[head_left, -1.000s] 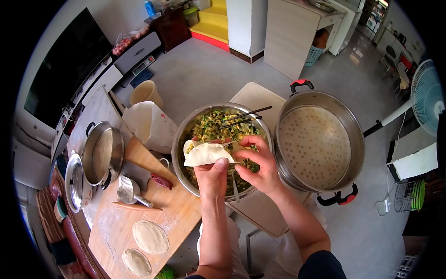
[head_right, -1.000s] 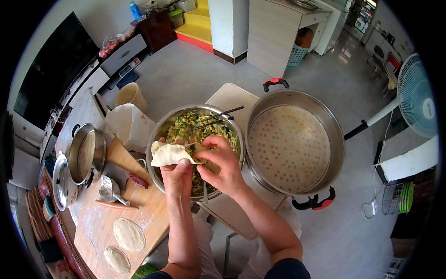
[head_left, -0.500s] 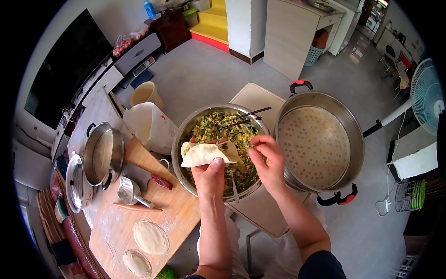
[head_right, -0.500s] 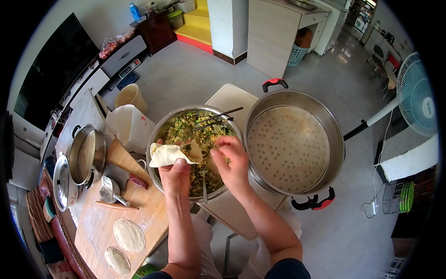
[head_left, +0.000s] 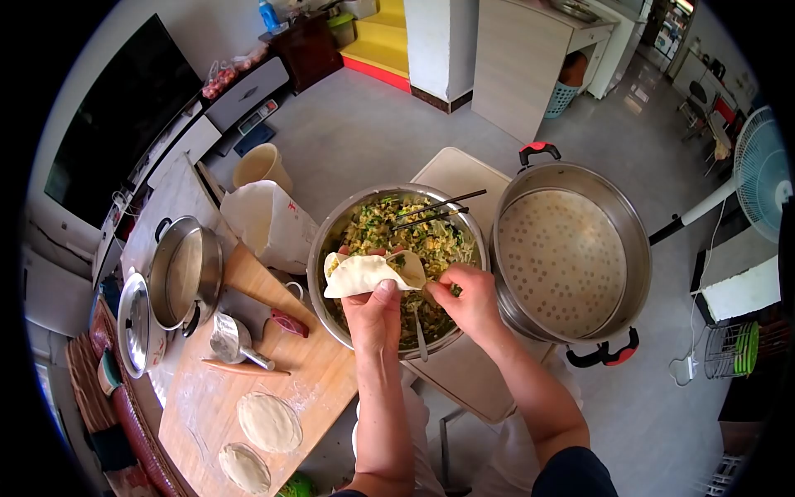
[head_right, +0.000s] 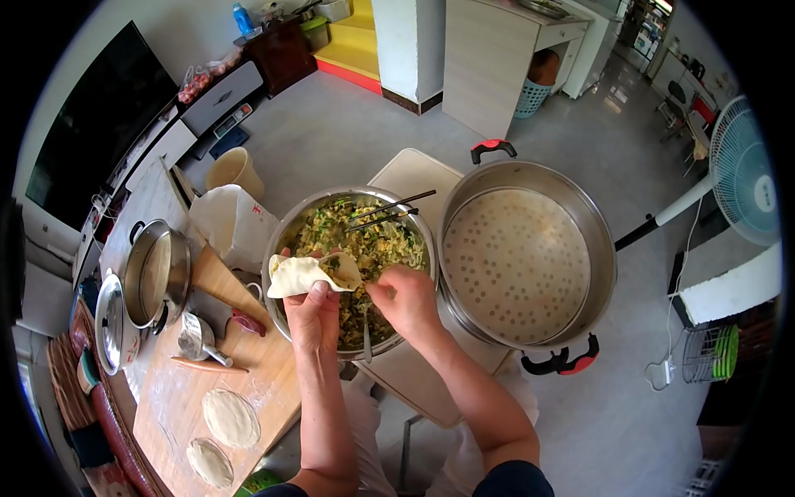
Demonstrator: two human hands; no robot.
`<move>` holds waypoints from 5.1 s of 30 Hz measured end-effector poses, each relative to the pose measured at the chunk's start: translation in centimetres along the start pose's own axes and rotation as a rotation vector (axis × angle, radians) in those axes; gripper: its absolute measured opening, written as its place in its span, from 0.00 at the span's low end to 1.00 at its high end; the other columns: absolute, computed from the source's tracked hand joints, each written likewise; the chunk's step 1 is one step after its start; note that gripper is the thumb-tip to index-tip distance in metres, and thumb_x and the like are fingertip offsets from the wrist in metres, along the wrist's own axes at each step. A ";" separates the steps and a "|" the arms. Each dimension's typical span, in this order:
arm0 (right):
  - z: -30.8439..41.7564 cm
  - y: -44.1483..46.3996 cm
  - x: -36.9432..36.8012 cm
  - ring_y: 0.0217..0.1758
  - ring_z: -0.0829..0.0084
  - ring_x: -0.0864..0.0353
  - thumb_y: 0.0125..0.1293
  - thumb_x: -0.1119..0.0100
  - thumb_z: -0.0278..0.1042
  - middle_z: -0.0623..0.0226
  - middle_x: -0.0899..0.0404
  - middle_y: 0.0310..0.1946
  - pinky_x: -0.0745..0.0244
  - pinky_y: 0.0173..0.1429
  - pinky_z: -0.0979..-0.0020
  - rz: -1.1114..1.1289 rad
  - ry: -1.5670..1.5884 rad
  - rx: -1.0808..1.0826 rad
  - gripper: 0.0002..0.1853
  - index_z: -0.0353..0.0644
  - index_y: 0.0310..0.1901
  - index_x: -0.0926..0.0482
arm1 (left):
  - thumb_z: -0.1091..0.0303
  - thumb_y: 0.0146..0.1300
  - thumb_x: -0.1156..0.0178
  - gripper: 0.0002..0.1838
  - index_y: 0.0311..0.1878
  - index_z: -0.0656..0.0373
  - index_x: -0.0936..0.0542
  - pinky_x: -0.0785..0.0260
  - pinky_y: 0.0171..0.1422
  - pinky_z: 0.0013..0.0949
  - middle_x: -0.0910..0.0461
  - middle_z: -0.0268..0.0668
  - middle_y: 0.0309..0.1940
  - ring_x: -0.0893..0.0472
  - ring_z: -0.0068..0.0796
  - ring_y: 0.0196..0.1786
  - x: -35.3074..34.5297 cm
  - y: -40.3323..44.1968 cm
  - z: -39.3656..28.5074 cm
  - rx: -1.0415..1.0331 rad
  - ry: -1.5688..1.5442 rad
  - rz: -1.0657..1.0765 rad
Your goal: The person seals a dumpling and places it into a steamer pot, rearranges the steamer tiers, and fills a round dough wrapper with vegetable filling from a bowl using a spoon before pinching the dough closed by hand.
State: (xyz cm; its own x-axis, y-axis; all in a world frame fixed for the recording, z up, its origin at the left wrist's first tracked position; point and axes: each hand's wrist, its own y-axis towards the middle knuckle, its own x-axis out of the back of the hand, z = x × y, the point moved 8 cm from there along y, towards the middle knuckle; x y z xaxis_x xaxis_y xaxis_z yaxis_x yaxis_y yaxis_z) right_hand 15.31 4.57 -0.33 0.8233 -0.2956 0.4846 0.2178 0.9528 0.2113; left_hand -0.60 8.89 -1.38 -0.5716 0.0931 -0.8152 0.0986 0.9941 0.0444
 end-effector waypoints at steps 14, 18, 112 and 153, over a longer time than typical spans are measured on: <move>0.1 -0.2 -0.9 0.46 0.73 0.15 0.64 0.35 0.20 0.59 0.16 0.44 0.17 0.52 0.73 0.012 0.846 -0.103 0.14 0.26 0.51 0.21 | 0.83 0.56 0.32 0.48 0.76 0.48 0.45 0.25 0.65 0.45 0.24 0.42 0.59 0.23 0.47 0.64 -0.1 -0.3 0.6 0.024 0.009 0.015; -0.2 -0.3 -0.9 0.42 0.75 0.16 0.65 0.36 0.19 0.63 0.17 0.40 0.19 0.47 0.75 -0.049 0.911 -0.076 0.10 0.27 0.47 0.20 | 0.85 0.54 0.32 0.48 0.75 0.46 0.44 0.23 0.62 0.42 0.23 0.40 0.57 0.22 0.43 0.62 -0.5 -0.5 0.9 0.049 -0.018 -0.004; 8.1 -0.5 2.8 0.56 0.56 0.27 0.47 0.42 0.15 0.63 0.23 0.49 0.28 0.57 0.57 -0.185 -0.116 0.557 0.16 0.41 0.39 0.16 | 0.83 0.50 0.28 0.52 0.75 0.46 0.45 0.24 0.61 0.43 0.23 0.39 0.55 0.21 0.45 0.60 0.2 -0.1 0.6 0.090 0.091 0.105; 2.5 0.9 1.9 0.50 0.64 0.22 0.55 0.31 0.25 0.61 0.22 0.43 0.25 0.52 0.67 -0.114 0.252 0.164 0.12 0.39 0.42 0.15 | 0.79 0.50 0.26 0.54 0.77 0.45 0.47 0.28 0.67 0.51 0.21 0.38 0.55 0.22 0.50 0.62 -0.6 -0.5 0.4 0.168 0.020 0.162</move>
State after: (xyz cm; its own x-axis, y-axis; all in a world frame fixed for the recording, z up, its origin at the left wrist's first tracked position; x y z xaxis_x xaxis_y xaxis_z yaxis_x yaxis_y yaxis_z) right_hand 15.75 4.73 2.90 0.9068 -0.3539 0.2290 0.2455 0.8850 0.3956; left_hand -0.02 8.36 -1.15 -0.5530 0.2538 -0.7936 0.3242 0.9429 0.0757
